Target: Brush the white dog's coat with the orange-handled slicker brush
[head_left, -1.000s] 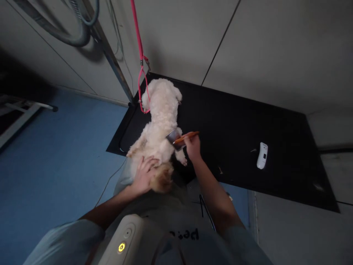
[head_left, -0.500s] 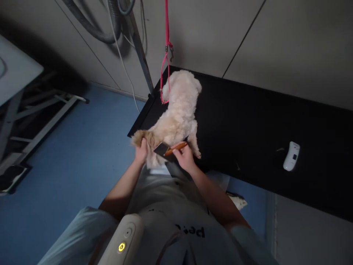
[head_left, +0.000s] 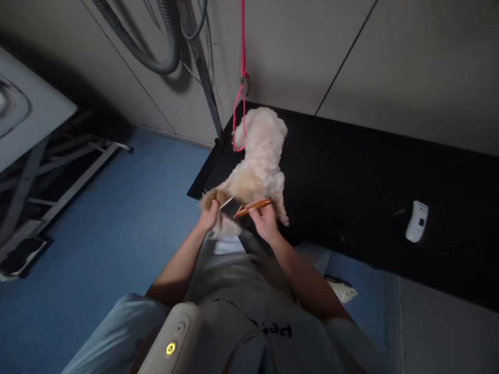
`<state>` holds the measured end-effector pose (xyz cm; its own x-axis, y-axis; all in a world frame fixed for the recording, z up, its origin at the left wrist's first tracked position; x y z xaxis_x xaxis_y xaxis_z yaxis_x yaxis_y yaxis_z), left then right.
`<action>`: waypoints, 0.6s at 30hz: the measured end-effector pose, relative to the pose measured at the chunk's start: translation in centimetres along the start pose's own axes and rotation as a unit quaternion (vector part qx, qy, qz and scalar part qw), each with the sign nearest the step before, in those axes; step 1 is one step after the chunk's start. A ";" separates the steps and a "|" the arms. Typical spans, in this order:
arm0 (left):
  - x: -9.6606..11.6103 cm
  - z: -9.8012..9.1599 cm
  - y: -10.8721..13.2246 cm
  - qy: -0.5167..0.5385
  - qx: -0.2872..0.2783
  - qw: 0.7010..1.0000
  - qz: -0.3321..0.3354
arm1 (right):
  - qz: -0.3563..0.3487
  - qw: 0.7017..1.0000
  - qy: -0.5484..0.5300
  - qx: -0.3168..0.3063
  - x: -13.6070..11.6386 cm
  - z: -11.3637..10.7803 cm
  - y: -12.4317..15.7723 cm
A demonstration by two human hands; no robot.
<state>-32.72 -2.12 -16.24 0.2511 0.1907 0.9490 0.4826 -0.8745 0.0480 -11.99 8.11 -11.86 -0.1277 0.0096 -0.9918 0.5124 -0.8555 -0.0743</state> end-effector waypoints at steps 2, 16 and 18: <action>0.3 0.5 0.0 0.003 -0.004 1.000 0.010 | 0.027 1.000 -0.009 -0.007 -0.1 -0.3 -0.4; 1.5 0.9 -1.0 -0.023 -0.044 0.999 0.019 | -0.022 0.999 0.047 0.013 -1.4 -1.5 -1.7; 2.2 1.1 -1.2 -0.048 -0.066 0.996 0.035 | -0.004 0.999 0.038 0.003 -1.5 -1.7 -2.0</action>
Point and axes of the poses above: each hand's wrist, its own y-axis away from the middle knuckle, its own z-axis out of the palm, x = y × z, the point moved 2 cm from there along -y, towards the middle knuckle, and after that the axes turned 12 degrees about -x, right-handed, at the moved point
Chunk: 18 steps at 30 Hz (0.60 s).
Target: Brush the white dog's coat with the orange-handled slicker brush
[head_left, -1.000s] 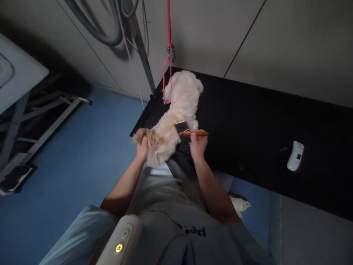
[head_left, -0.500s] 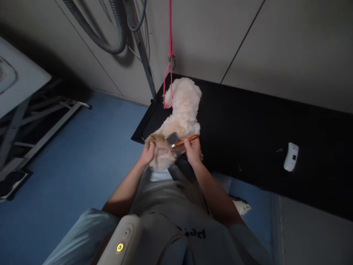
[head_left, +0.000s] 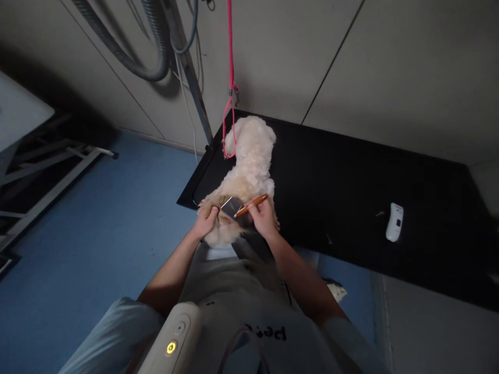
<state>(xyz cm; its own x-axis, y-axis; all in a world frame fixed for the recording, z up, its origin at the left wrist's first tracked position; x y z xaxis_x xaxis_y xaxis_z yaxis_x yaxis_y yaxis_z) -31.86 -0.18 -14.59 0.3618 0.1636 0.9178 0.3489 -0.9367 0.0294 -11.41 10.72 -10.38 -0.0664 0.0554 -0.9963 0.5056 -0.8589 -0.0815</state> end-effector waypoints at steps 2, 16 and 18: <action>0.6 0.1 -0.5 -0.032 -0.015 0.999 0.006 | -0.023 0.997 0.003 0.070 -0.2 -0.6 -0.4; -0.3 0.4 -4.2 0.066 -0.021 0.996 -0.051 | 0.000 0.998 -0.001 0.060 2.8 -1.9 1.0; -0.3 0.3 -3.9 0.094 -0.005 0.994 -0.063 | -0.030 0.985 -0.028 0.166 3.3 -2.5 1.5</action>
<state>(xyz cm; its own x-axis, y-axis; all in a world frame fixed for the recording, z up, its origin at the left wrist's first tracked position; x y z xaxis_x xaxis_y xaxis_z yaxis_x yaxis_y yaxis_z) -33.10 3.49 -15.08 0.1474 0.2190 0.9645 0.3726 -0.9157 0.1510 -8.68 10.90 -13.88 -0.1391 0.0920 -0.9860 0.1910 -0.9745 -0.1179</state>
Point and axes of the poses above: each hand's wrist, its own y-axis away from the middle knuckle, its own z-axis out of the palm, x = y × z, the point moved 2 cm from there along -y, towards the middle knuckle, and after that the axes turned 12 degrees about -x, right-handed, at the moved point
